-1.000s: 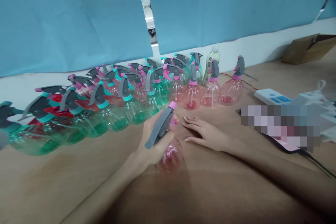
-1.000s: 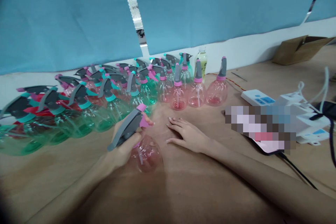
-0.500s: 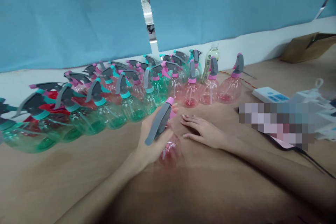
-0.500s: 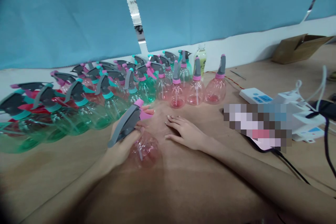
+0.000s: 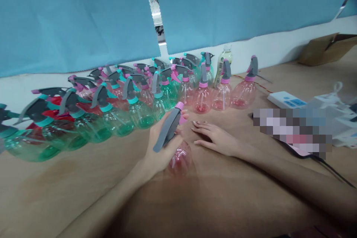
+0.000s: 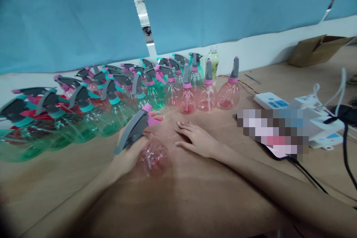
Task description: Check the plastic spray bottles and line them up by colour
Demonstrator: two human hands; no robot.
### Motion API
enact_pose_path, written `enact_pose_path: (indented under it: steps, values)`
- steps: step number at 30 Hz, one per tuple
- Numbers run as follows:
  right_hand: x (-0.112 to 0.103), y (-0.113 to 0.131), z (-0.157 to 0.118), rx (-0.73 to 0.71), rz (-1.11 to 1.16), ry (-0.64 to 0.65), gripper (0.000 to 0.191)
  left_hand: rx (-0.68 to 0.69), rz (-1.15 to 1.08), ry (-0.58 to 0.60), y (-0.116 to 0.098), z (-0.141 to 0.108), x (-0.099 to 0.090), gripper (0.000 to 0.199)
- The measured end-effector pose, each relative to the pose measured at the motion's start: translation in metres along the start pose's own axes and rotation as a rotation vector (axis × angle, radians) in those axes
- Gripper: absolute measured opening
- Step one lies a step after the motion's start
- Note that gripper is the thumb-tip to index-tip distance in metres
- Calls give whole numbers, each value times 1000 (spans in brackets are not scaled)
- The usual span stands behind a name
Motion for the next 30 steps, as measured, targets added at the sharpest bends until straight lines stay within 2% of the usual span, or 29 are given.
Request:
enact_pose_path:
  steps: [15, 30]
  values:
    - [1, -1, 0, -5, 15, -28, 59, 3, -43, 3, -4, 0, 0, 40]
    - [0, 0, -1, 0, 44, -23, 58, 20, 2, -9, -5, 2, -1, 36]
Point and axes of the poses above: each hand's wrist, its own z-axis towards the middle knuckle, its own x-axis out of the palm, y = z × x, the point moved 1 cm from there along z, towards the middle knuckle, and after that the axes turned 11 degrees about x, right-handed, at the moved point
